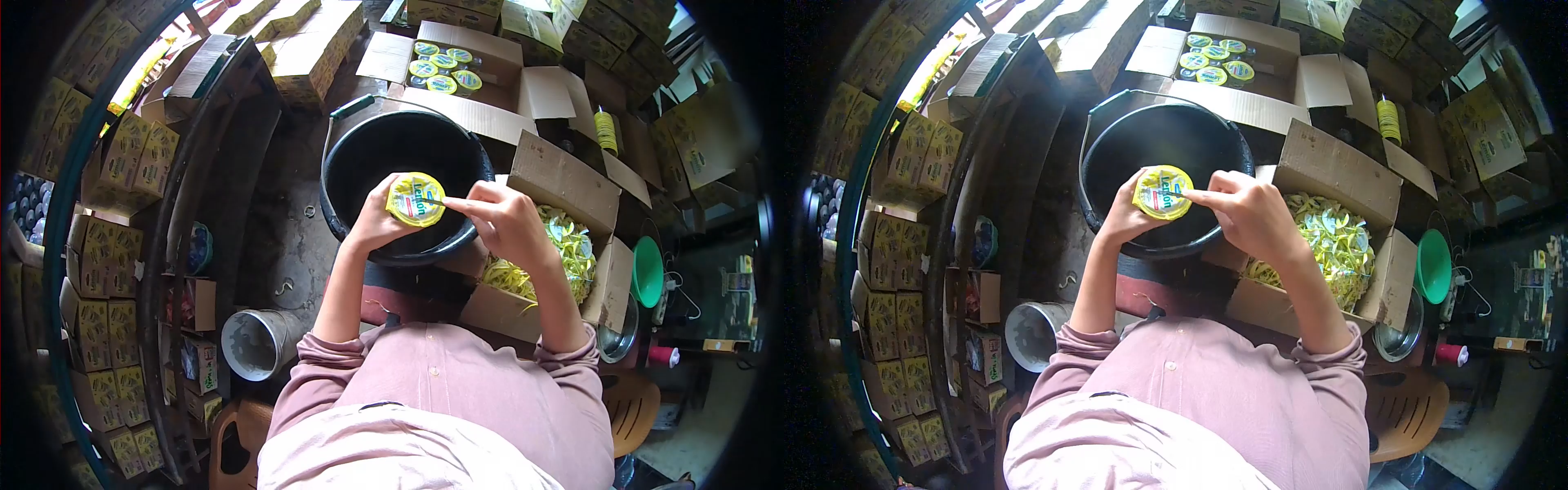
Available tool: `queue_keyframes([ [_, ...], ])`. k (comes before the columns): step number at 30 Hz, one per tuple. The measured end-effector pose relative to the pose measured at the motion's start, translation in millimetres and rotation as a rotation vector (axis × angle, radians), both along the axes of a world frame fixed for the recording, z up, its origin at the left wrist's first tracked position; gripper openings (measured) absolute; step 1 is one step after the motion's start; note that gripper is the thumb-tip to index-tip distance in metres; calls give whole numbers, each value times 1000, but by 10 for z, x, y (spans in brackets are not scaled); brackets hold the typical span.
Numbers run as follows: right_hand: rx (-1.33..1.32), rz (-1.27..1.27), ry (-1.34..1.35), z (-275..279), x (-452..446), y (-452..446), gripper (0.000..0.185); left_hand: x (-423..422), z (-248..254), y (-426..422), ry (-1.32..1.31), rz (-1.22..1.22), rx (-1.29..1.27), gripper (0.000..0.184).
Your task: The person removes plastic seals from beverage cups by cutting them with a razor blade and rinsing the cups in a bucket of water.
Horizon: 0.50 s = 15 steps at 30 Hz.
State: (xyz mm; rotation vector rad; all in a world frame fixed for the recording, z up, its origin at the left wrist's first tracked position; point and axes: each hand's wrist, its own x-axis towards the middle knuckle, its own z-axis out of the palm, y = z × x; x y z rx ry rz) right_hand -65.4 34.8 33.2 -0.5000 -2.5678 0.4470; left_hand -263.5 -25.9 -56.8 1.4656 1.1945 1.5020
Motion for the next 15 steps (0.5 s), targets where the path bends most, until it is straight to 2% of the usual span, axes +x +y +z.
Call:
queue_keyframes([
  [5, 31, 64, -80, 21, -123, 16, 31, 8, -12, -30, -46, -100, -34, 53],
  [15, 42, 116, -94, 4, -194, 62, 31, 3, 19, -38, 13, -59, -25, 53],
])
